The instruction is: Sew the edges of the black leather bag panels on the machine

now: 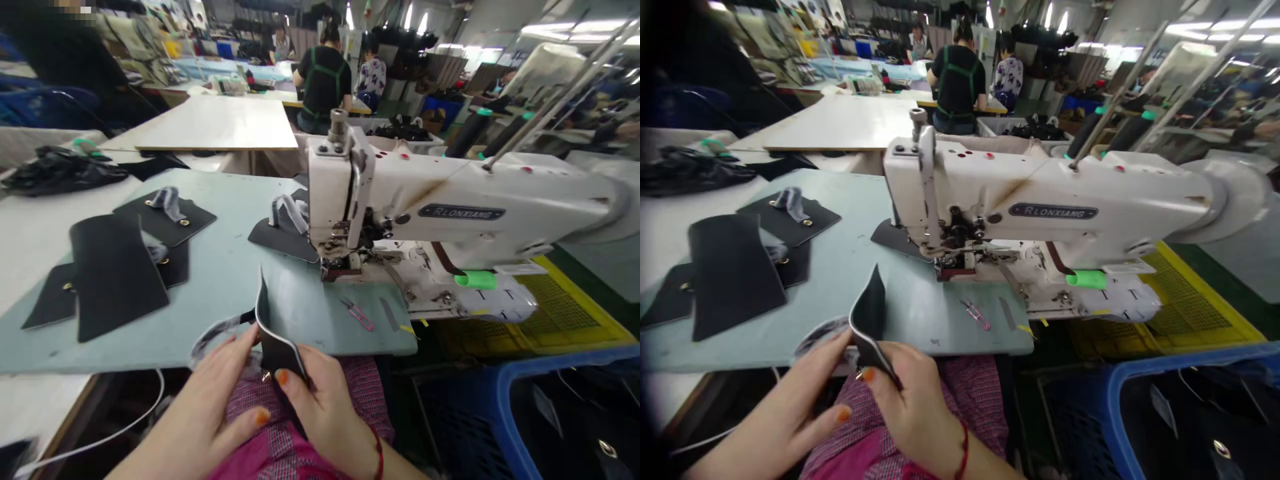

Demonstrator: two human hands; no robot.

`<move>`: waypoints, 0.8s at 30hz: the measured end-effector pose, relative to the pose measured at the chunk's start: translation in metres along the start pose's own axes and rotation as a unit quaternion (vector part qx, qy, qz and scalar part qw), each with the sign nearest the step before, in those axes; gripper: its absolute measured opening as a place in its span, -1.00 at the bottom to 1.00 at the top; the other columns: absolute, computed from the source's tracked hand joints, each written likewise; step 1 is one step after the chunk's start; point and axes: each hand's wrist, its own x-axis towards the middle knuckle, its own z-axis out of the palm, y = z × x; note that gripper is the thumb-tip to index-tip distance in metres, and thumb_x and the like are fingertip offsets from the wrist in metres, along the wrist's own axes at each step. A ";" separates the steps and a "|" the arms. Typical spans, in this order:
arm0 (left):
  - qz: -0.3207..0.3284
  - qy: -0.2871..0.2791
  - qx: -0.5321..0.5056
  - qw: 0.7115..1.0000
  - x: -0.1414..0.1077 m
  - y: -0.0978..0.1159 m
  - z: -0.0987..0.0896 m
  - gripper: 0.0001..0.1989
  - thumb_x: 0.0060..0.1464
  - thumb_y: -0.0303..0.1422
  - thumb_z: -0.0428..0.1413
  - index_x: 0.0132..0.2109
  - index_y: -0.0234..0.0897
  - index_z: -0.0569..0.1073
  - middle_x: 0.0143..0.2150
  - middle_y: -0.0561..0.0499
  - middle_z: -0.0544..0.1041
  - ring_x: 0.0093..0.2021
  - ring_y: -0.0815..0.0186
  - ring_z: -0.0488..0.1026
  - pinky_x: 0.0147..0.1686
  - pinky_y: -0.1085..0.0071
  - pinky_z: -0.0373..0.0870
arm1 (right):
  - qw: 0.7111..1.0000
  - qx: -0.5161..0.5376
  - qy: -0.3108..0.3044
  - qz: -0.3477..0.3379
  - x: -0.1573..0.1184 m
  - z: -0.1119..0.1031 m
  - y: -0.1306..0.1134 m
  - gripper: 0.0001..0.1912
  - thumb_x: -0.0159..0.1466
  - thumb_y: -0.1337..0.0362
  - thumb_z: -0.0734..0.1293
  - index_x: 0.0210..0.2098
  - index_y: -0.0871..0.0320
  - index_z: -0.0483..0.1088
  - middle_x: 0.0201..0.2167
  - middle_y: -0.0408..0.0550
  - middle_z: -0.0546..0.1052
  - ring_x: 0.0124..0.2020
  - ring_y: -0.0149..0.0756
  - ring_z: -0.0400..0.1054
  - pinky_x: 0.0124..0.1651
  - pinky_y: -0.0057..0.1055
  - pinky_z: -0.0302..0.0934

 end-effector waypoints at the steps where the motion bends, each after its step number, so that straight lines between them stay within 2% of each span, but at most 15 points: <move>1: -0.010 0.011 -0.028 0.999 -0.002 0.007 0.007 -0.11 0.18 0.09 -0.01 0.46 -0.19 -0.19 0.33 -0.29 0.28 0.27 -0.09 0.31 0.20 -0.02 0.31 | 0.999 0.015 -0.040 -0.008 0.000 0.004 0.001 -0.66 0.38 0.18 0.31 0.10 0.14 0.45 -0.05 0.03 0.52 -0.05 -0.21 0.41 0.08 -0.36 0.27; 4: -0.063 0.033 -0.114 0.991 -0.008 0.024 0.022 -0.01 0.08 0.21 -0.01 0.46 -0.14 -0.22 0.37 -0.35 0.17 0.35 -0.23 0.16 0.24 -0.21 0.18 | 0.991 0.055 -0.121 0.001 0.002 0.007 0.009 -0.48 0.27 0.13 0.45 0.20 0.04 0.39 0.12 0.03 0.41 0.11 -0.17 0.31 0.18 -0.29 0.22; 6: -0.092 0.040 -0.163 0.982 -0.012 0.028 0.023 0.11 -0.03 0.21 0.13 0.46 -0.08 -0.24 0.39 -0.35 0.11 0.37 -0.31 0.08 0.26 -0.31 0.07 | 0.984 0.083 -0.160 0.009 0.006 0.006 0.016 -0.42 0.20 0.12 0.50 0.19 -0.03 0.40 0.14 0.02 0.37 0.15 -0.16 0.28 0.17 -0.28 0.24; 10: -0.149 0.023 -0.226 0.962 -0.023 0.025 0.019 0.37 -0.32 0.04 0.40 0.46 -0.05 -0.27 0.40 -0.36 0.06 0.36 -0.40 0.05 0.27 -0.34 0.02 | 0.968 0.135 -0.210 0.018 0.017 0.010 0.026 -0.35 0.09 0.08 0.57 0.16 -0.08 0.43 0.12 0.02 0.34 0.15 -0.12 0.27 0.09 -0.31 0.32; 12: -0.172 0.019 -0.234 0.957 -0.029 0.021 0.020 0.37 -0.30 -0.07 0.43 0.46 -0.07 -0.29 0.40 -0.37 0.08 0.36 -0.38 0.06 0.26 -0.31 0.09 | 0.966 0.134 -0.223 0.010 0.021 0.015 0.028 -0.41 0.14 0.09 0.55 0.15 -0.06 0.45 0.11 0.02 0.33 0.14 -0.14 0.28 0.08 -0.32 0.32; 14: -0.179 0.027 -0.218 0.959 -0.033 0.017 0.022 0.26 -0.16 -0.15 0.39 0.47 -0.08 -0.29 0.40 -0.37 0.10 0.37 -0.33 0.08 0.25 -0.27 0.16 | 0.968 0.096 -0.233 -0.009 0.025 0.019 0.028 -0.56 0.29 0.17 0.43 0.16 -0.02 0.43 0.11 0.03 0.34 0.12 -0.19 0.30 0.12 -0.31 0.30; 16: -0.171 0.041 -0.185 0.967 -0.034 0.014 0.018 0.02 0.07 -0.22 0.24 0.46 -0.06 -0.24 0.40 -0.33 0.14 0.36 -0.22 0.15 0.23 -0.18 0.26 | 0.973 0.020 -0.228 -0.041 0.028 0.022 0.023 -0.64 0.40 0.29 0.27 0.17 0.04 0.41 0.10 0.04 0.37 0.10 -0.23 0.31 0.15 -0.29 0.27; 19: -0.124 0.062 -0.142 0.980 -0.033 0.009 -0.004 -0.33 0.27 -0.38 0.00 0.43 0.04 -0.03 0.37 -0.13 0.27 0.30 0.07 0.32 0.23 0.11 0.34 | 0.964 -0.142 -0.191 -0.121 0.032 0.022 0.004 -0.67 0.45 0.36 0.14 0.12 0.14 0.41 0.02 0.07 0.47 0.04 -0.21 0.35 0.10 -0.28 0.28; 22: -0.069 0.097 -0.100 0.988 -0.035 0.006 -0.040 -0.43 0.24 -0.43 0.00 0.35 0.09 0.22 0.27 0.06 0.42 0.22 0.24 0.41 0.26 0.31 0.30 | 0.909 -0.299 -0.194 -0.216 0.037 0.018 -0.029 -0.65 0.48 0.33 0.05 -0.10 0.22 0.45 -0.29 0.05 0.55 -0.31 -0.25 0.38 -0.29 -0.35 0.27; 24: -0.080 0.116 -0.118 0.983 -0.042 0.011 -0.061 -0.54 0.21 -0.35 0.06 0.23 0.10 0.41 0.17 0.10 0.52 0.18 0.20 0.46 0.27 0.27 0.28 | 0.865 -0.361 -0.227 -0.263 0.041 0.010 -0.055 -0.59 0.48 0.35 0.02 -0.32 0.19 0.43 -0.51 -0.03 0.47 -0.55 -0.31 0.23 -0.53 -0.34 0.05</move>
